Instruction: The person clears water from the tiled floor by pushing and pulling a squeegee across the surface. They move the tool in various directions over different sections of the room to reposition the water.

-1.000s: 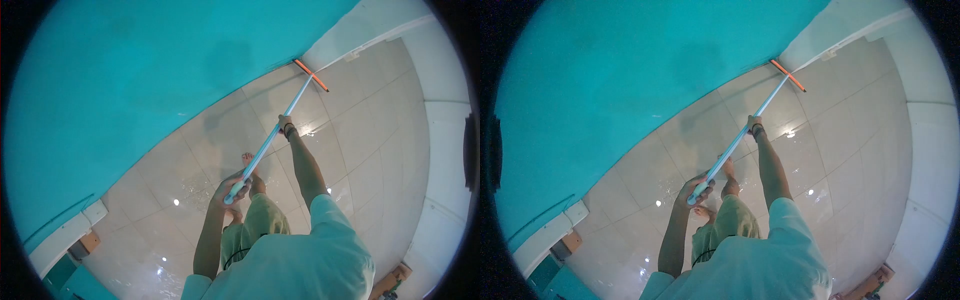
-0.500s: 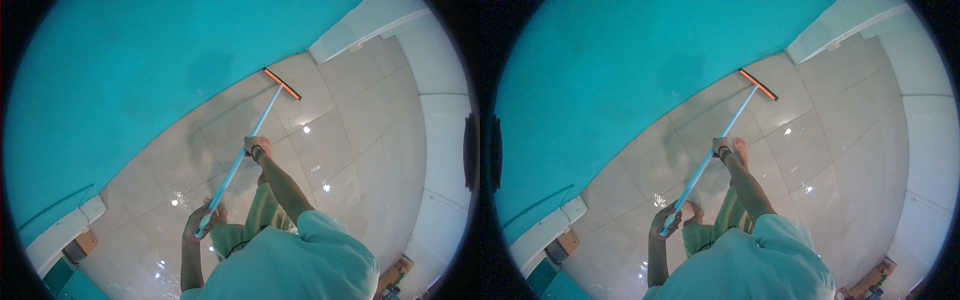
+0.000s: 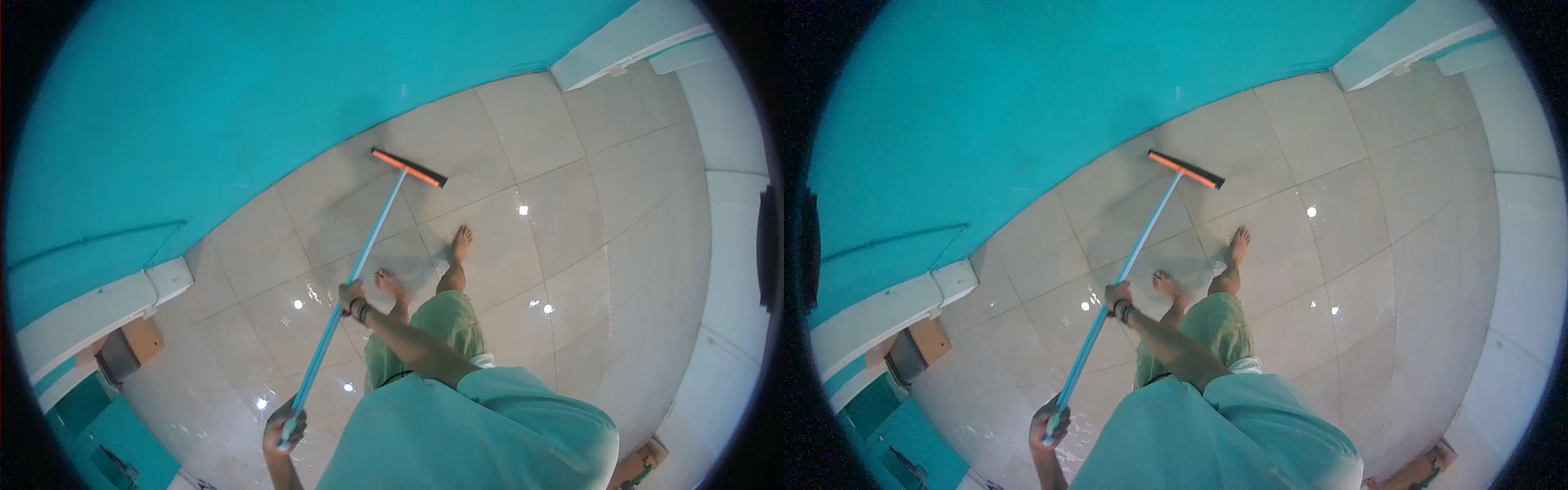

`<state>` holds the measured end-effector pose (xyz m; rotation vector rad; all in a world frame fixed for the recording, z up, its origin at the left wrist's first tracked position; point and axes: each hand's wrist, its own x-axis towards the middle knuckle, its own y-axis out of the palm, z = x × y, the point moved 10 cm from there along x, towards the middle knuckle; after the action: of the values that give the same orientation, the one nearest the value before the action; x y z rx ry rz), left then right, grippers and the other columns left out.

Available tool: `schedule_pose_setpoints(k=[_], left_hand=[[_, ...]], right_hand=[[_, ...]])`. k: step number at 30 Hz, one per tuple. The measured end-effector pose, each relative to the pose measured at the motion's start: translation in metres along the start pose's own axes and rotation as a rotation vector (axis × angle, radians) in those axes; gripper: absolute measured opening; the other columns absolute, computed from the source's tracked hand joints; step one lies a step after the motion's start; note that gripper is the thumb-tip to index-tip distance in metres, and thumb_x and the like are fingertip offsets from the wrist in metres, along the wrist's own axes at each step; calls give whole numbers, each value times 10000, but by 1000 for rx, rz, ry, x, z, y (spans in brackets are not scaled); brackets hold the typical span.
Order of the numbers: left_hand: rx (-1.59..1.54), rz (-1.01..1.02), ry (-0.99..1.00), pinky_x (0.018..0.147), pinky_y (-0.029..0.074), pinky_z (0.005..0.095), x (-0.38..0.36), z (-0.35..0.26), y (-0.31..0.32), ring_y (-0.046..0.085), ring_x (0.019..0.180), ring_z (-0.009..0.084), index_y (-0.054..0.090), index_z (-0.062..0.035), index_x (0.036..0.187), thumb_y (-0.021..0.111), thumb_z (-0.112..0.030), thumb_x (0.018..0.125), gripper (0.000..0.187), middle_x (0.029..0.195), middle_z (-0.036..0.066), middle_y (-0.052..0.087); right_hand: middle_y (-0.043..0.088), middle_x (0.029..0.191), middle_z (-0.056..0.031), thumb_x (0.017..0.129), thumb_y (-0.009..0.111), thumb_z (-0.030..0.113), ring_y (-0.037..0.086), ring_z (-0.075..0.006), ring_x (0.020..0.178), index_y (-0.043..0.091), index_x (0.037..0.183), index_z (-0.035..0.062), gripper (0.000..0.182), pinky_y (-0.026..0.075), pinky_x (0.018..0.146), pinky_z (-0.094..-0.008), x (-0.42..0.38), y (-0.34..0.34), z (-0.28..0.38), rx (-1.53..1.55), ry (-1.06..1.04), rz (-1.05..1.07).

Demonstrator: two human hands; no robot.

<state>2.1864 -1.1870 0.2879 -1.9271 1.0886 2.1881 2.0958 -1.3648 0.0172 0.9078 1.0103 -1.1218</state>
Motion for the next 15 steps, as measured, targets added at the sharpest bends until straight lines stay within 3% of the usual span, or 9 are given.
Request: schedule_pose_setpoints(k=[3,7,10,12,13,15], left_hand=[[28,-69,-10,309,318,192,-68,-1,-35,375,401,120,244,-17,1190,487,-65,747,508,641,105,419],[154,-69,-60,278,321,200,-94,-1,-50,398,362,129,235,-15,1197,508,-82,739,538,632,111,438],[246,2,-83,262,312,191,-63,-3,-41,395,339,117,247,-8,1193,532,-100,725,555,617,99,444],[297,97,-85,256,304,182,-10,0,-31,385,326,100,257,2,1191,550,-118,713,573,603,79,445],[319,142,-102,254,301,179,23,2,-21,380,322,92,258,8,1192,554,-130,711,582,597,69,445],[370,147,-63,272,311,175,100,6,6,386,337,83,238,12,1207,559,-148,708,615,582,51,436]], right_hand=[[507,685,-141,780,390,263,532,-238,441,181,1013,-2,410,466,325,-331,-47,57,-46,-8,58,89],[517,705,-154,782,389,266,546,-245,469,147,1060,-9,460,476,335,-329,-72,74,-76,11,111,169],[507,764,-165,778,406,238,546,-256,504,64,1146,6,553,474,344,-358,-53,31,-73,60,142,1],[512,719,-153,770,432,244,525,-248,481,118,1141,25,534,415,302,-338,-32,-24,-40,135,36,-118],[513,644,-123,768,447,196,546,-232,505,400,901,-7,247,463,385,-336,10,-58,-5,-501,-293,-170],[484,561,-106,783,442,211,523,-207,470,421,790,11,202,430,375,-334,19,-141,50,-290,-308,-337]])
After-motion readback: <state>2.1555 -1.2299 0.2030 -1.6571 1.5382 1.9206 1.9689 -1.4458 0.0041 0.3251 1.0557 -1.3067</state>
